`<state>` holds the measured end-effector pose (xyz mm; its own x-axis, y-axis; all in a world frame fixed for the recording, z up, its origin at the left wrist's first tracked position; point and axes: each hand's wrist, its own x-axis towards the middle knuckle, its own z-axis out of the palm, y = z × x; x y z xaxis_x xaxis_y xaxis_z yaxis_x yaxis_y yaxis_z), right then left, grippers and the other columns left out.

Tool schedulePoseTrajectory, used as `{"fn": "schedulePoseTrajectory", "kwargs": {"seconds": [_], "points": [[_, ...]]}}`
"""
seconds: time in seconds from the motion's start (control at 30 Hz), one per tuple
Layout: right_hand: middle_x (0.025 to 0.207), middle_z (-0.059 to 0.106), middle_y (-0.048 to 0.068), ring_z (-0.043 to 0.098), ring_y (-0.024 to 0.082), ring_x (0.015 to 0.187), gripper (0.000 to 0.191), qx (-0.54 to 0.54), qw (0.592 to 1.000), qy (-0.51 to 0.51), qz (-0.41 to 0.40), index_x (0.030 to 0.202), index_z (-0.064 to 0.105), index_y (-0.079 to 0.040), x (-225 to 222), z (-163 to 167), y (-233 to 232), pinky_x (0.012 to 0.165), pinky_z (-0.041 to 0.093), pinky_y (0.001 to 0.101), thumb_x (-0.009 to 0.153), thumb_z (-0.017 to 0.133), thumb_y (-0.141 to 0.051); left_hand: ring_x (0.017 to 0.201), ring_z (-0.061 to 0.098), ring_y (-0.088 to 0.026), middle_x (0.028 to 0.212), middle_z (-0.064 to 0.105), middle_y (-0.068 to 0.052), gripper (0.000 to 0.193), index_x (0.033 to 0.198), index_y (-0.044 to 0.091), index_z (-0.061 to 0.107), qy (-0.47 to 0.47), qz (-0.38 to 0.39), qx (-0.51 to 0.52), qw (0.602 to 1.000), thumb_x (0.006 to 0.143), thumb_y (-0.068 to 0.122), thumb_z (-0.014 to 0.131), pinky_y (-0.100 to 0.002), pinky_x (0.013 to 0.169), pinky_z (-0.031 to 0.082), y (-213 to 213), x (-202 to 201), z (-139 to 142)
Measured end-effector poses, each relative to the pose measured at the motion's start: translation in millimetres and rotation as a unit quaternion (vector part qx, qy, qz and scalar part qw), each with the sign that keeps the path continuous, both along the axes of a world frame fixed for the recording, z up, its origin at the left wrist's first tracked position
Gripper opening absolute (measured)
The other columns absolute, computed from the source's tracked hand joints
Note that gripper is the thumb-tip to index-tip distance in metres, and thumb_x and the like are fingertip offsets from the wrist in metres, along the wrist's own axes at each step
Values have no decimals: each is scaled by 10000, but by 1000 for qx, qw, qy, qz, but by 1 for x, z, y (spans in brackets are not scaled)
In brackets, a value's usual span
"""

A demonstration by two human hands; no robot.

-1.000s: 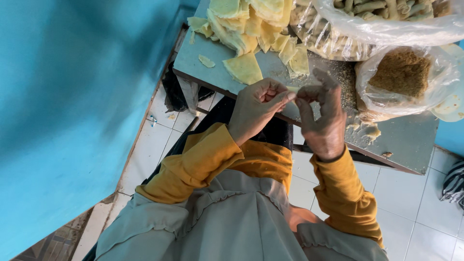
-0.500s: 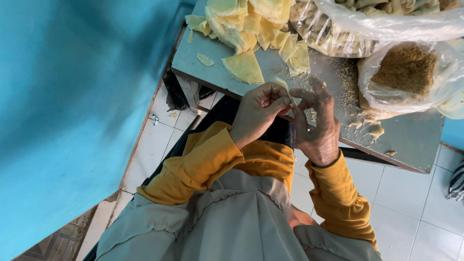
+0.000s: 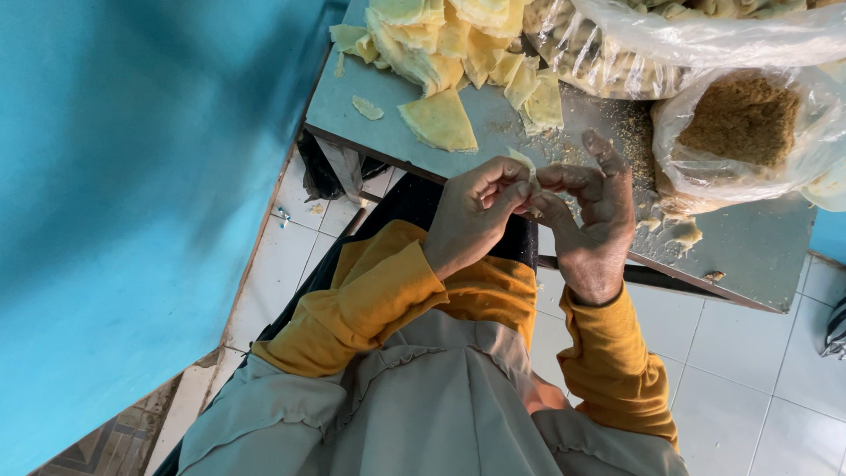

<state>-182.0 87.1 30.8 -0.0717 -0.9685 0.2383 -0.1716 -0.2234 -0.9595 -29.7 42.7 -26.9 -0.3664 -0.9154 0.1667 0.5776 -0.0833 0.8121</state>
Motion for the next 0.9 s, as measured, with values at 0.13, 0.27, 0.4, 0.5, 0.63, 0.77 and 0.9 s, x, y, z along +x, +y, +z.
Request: {"fn": "schedulePoseTrajectory", "kwargs": {"seconds": [0.13, 0.27, 0.4, 0.5, 0.63, 0.77, 0.9], "points": [[1114, 709, 174, 728, 199, 1022, 540, -40, 999, -25, -15, 1501, 419, -7, -6, -2, -9, 912, 626, 291, 1047, 595, 227, 927, 661, -75, 984, 679, -42, 105, 1095, -9, 607, -98, 35, -66, 992, 1052, 86, 600, -254, 863, 588, 1, 4, 4], [1128, 680, 131, 731, 182, 988, 529, 8, 990, -141, -24, 1481, 441, -7, -4, -3, -10, 891, 645, 296, 1013, 601, 184, 900, 683, -56, 951, 658, -30, 123, 1029, 59, 501, -53, 38, -27, 997, 1083, 168, 516, -237, 848, 612, -2, 4, 6], [1079, 656, 124, 692, 182, 985, 511, -5, 992, -126, -12, 1454, 443, -8, 2, -7, -8, 882, 626, 304, 1020, 620, 196, 734, 493, -76, 832, 533, -80, 294, 1008, 29, 453, -125, 129, -60, 982, 1000, 137, 726, -230, 626, 444, -4, 1, 6], [1061, 674, 145, 735, 233, 947, 490, 7, 975, -217, -42, 1432, 487, 1, -6, -3, -17, 828, 670, 364, 986, 583, 181, 667, 556, -35, 822, 612, -29, 193, 1012, 72, 471, -177, 190, -118, 958, 1068, 184, 619, -186, 574, 491, -18, 8, 4], [1032, 682, 106, 733, 228, 910, 515, -43, 955, -249, -157, 1389, 489, 34, -32, 19, -32, 793, 675, 402, 914, 586, 206, 695, 596, -80, 876, 643, -39, 150, 1077, 78, 474, -240, 277, -197, 909, 1095, 151, 603, -225, 590, 503, -55, 31, 5], [1061, 701, 147, 712, 216, 959, 572, -195, 957, 211, -38, 1538, 412, -80, -33, 36, -39, 832, 636, 370, 1110, 637, 226, 925, 643, -210, 1018, 655, -64, 160, 1134, 112, 522, -391, 347, -326, 788, 1043, 114, 653, -362, 798, 565, -76, 50, 13], [979, 772, 123, 757, 227, 894, 617, -154, 868, 472, -11, 1532, 389, -39, 10, 14, -31, 706, 645, 345, 1016, 705, 82, 1159, 543, -292, 1302, 536, -183, 336, 1318, 51, 551, -438, 339, -341, 759, 1011, 100, 679, -423, 943, 548, -68, 54, 15]]}}
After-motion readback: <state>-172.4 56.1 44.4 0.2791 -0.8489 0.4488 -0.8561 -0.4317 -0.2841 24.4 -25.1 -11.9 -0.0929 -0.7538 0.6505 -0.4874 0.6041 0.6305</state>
